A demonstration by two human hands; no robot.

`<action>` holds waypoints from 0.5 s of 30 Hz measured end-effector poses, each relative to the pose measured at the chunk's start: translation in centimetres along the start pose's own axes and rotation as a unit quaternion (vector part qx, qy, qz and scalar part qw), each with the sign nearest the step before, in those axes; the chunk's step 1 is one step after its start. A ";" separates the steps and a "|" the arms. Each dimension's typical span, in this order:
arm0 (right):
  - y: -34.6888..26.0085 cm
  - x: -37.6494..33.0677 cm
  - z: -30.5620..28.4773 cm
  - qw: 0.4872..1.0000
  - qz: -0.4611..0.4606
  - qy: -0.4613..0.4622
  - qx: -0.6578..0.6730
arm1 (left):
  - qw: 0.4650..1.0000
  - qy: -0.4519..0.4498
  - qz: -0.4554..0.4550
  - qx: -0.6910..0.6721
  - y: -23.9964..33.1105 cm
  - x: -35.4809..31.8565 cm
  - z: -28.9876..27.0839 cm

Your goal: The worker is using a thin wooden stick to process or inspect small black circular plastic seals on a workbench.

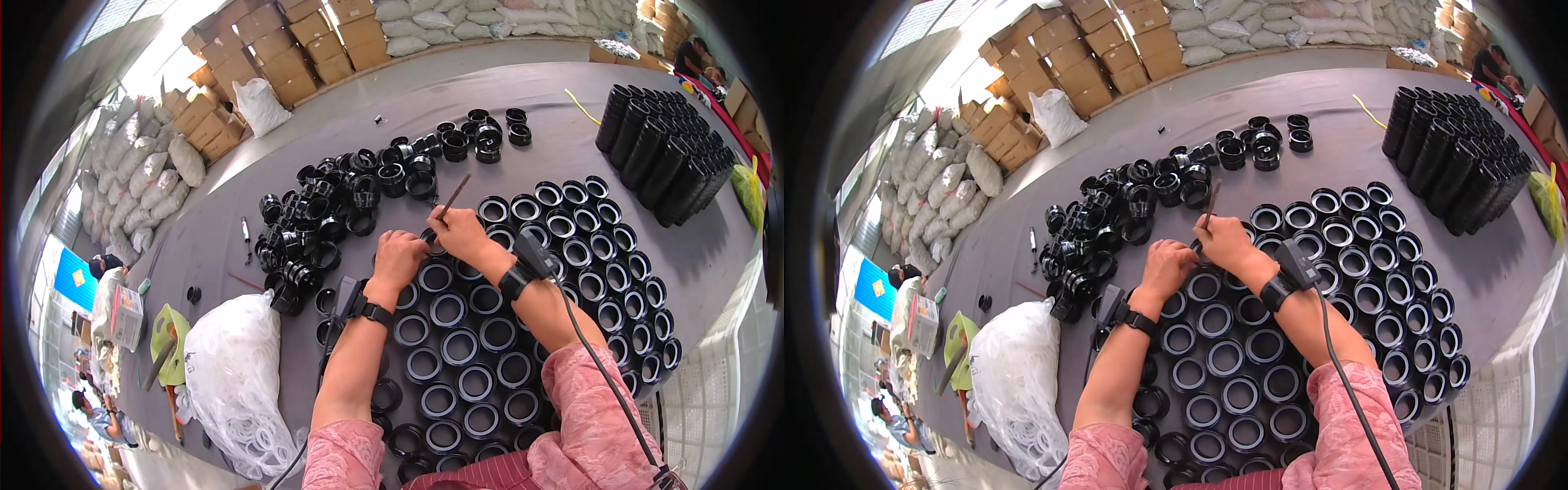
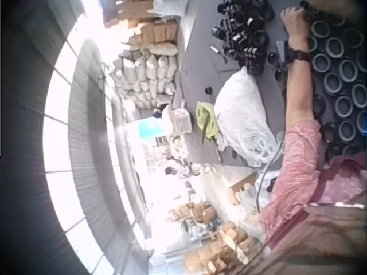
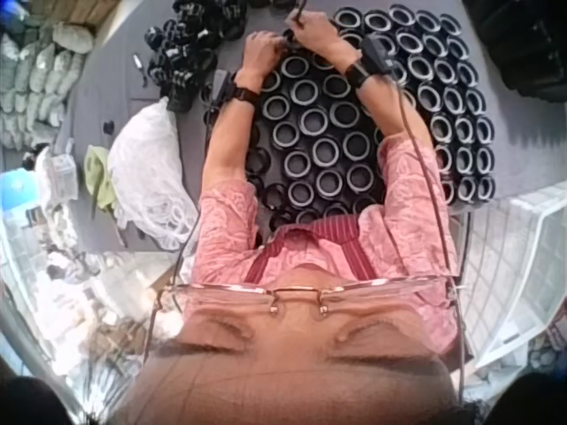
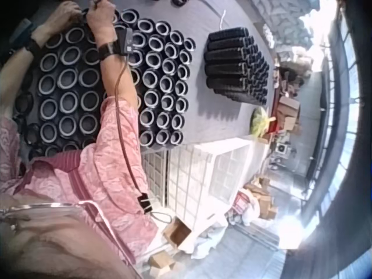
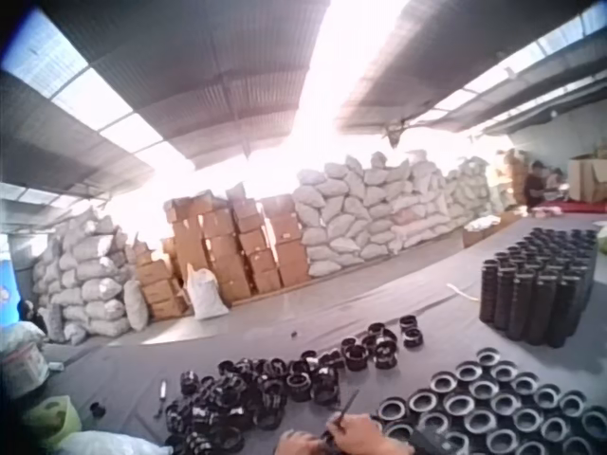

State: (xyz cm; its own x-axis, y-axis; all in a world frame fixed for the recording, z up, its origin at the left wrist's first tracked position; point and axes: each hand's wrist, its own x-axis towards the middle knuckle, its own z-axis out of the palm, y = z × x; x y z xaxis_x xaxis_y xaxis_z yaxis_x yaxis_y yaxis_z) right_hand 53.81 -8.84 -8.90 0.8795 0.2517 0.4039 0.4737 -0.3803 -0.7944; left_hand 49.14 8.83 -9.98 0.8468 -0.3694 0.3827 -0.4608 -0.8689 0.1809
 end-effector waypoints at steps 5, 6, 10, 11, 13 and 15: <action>-0.4 -0.6 -0.4 0.999 -0.018 -0.023 0.015 | 1.000 0.000 0.004 0.021 0.1 -0.2 0.0; -0.8 -0.3 -0.9 0.999 -0.004 -0.033 0.012 | 1.000 -0.002 0.007 0.029 0.2 -0.3 0.0; -2.2 0.1 -3.3 0.991 0.091 0.010 0.097 | 1.000 0.013 0.006 0.009 0.4 0.2 -0.2; -2.2 0.2 -4.1 0.992 0.050 0.056 0.101 | 1.000 0.015 0.007 0.009 0.1 0.6 0.1; -1.5 0.2 -5.2 0.991 -0.024 0.115 0.060 | 0.979 -0.041 -0.158 -0.122 -0.6 1.6 0.4; -1.6 -0.5 -6.2 0.992 0.002 0.099 0.085 | 0.969 -0.074 -0.185 -0.143 -1.2 2.2 0.4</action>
State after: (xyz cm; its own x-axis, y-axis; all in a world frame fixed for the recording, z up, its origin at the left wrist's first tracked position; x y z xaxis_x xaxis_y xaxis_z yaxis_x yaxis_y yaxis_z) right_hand 52.86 -13.85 -5.07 0.8816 0.0652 0.4675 0.4695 -0.2218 -0.8546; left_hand 51.67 8.96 -9.76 0.9874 -0.1111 0.1124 -0.1543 -0.8319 0.5330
